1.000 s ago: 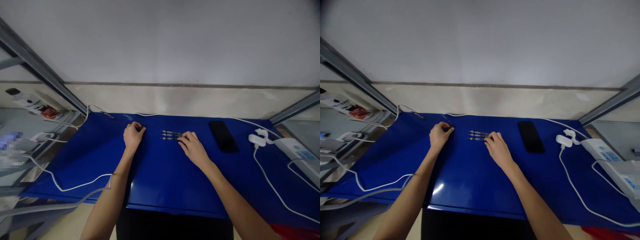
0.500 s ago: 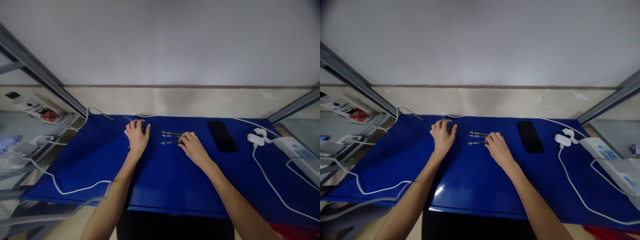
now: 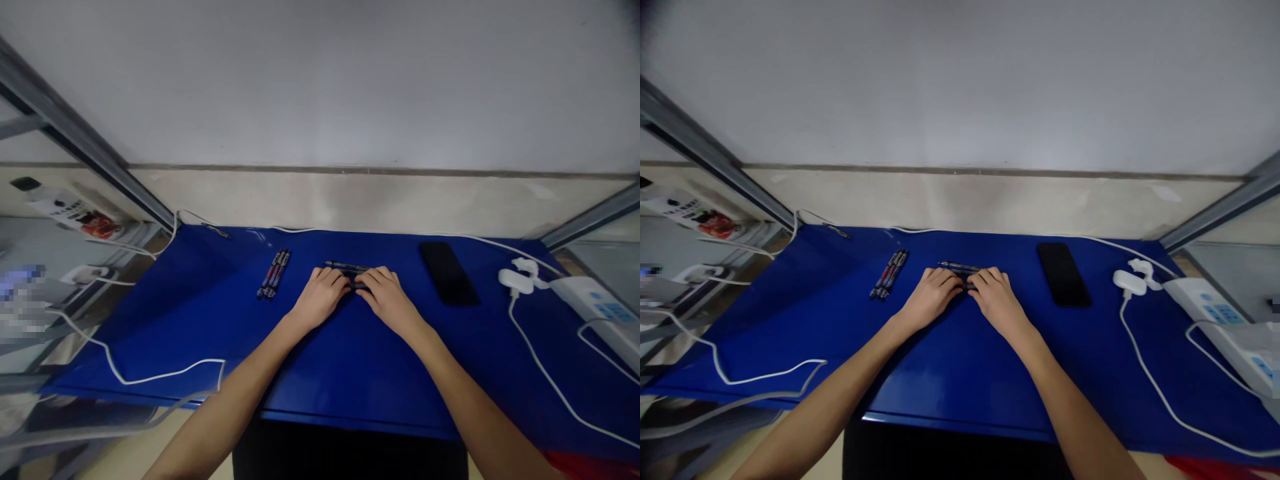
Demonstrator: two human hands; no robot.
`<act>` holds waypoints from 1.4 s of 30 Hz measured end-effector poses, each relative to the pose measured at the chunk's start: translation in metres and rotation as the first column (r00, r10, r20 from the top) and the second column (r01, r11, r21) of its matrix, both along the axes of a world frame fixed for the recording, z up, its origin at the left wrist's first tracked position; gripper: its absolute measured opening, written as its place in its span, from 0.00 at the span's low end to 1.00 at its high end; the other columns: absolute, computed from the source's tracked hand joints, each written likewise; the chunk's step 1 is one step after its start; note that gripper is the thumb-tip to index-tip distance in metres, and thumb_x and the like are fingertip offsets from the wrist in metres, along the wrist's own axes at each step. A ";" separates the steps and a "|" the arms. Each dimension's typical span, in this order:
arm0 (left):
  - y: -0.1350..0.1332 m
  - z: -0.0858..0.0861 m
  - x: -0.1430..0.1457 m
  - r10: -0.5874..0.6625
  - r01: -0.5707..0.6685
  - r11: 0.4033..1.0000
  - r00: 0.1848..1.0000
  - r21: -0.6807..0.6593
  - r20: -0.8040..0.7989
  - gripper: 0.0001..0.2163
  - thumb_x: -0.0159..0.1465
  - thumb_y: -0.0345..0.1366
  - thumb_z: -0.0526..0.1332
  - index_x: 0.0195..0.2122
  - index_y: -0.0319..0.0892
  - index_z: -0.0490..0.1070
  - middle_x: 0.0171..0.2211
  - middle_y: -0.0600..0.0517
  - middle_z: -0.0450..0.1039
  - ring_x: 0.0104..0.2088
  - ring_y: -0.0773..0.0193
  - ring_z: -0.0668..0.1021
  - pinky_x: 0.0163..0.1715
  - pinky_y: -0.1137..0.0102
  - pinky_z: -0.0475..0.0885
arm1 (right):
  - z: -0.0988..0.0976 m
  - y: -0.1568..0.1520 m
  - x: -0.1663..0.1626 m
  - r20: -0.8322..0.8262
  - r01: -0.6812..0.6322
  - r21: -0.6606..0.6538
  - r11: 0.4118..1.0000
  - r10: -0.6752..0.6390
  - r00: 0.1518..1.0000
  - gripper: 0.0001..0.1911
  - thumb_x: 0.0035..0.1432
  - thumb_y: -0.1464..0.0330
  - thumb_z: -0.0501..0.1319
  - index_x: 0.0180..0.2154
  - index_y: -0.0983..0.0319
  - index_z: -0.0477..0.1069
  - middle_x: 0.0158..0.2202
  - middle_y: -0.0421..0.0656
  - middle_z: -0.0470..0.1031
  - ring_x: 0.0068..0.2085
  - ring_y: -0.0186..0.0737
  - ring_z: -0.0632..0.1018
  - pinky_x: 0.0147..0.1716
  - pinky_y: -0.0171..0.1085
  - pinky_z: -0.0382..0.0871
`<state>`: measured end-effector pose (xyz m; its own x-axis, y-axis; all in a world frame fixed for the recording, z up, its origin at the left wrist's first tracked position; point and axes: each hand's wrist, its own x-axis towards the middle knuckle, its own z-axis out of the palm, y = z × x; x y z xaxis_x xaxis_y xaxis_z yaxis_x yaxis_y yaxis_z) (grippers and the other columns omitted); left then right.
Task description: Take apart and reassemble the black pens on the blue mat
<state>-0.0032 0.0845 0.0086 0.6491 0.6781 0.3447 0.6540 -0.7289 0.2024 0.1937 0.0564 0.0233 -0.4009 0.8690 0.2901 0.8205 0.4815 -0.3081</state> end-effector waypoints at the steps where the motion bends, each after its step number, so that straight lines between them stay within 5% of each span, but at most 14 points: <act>1: 0.001 0.001 -0.001 0.009 -0.009 1.000 1.000 0.021 0.012 0.12 0.72 0.36 0.50 0.43 0.40 0.72 0.41 0.46 0.74 0.43 0.58 0.73 0.42 0.62 0.62 | 0.000 0.000 -0.001 0.010 0.001 0.010 1.000 -0.001 1.000 0.10 0.67 0.69 0.55 0.47 0.60 0.71 0.44 0.49 0.76 0.47 0.50 0.71 0.44 0.48 0.65; 16: 0.002 0.007 -0.007 0.020 -0.020 0.999 1.000 0.032 -0.003 0.14 0.73 0.40 0.48 0.43 0.43 0.72 0.37 0.48 0.74 0.41 0.59 0.71 0.38 0.64 0.59 | -0.001 0.004 0.005 -0.213 -0.142 -0.072 0.987 0.124 0.969 0.13 0.69 0.67 0.52 0.44 0.59 0.75 0.42 0.46 0.79 0.46 0.46 0.77 0.49 0.47 0.71; 24: 0.003 0.011 -0.008 0.019 -0.019 0.999 0.999 -0.027 0.030 0.15 0.73 0.40 0.48 0.40 0.42 0.72 0.36 0.49 0.74 0.41 0.60 0.70 0.38 0.65 0.57 | -0.001 0.001 0.000 -0.149 -0.133 0.104 0.986 0.148 0.978 0.14 0.69 0.68 0.51 0.43 0.62 0.76 0.34 0.48 0.76 0.38 0.44 0.73 0.40 0.45 0.73; 33: 0.004 0.013 -0.008 0.047 -0.035 0.991 0.994 -0.127 0.096 0.17 0.73 0.41 0.46 0.37 0.42 0.71 0.35 0.50 0.75 0.38 0.61 0.70 0.38 0.65 0.57 | -0.001 -0.003 -0.005 0.054 -0.112 0.273 0.955 0.101 0.993 0.14 0.69 0.72 0.51 0.46 0.65 0.74 0.33 0.49 0.74 0.39 0.47 0.73 0.43 0.46 0.71; 38: 0.004 0.014 -0.009 0.081 -0.067 0.991 0.989 -0.117 0.123 0.16 0.73 0.42 0.47 0.39 0.42 0.72 0.37 0.49 0.76 0.38 0.61 0.70 0.39 0.65 0.57 | -0.001 -0.003 -0.008 -0.173 -0.009 0.170 0.985 0.038 0.984 0.13 0.69 0.68 0.53 0.48 0.63 0.73 0.40 0.49 0.77 0.41 0.46 0.74 0.45 0.44 0.71; 42: 0.003 0.013 -0.008 0.078 -0.067 0.993 0.991 -0.102 0.109 0.16 0.73 0.41 0.46 0.40 0.42 0.71 0.39 0.49 0.76 0.38 0.61 0.70 0.39 0.65 0.57 | 0.003 0.000 -0.007 -0.413 0.024 -0.023 0.999 -0.032 0.910 0.10 0.68 0.68 0.54 0.41 0.59 0.74 0.36 0.44 0.78 0.38 0.42 0.76 0.41 0.42 0.72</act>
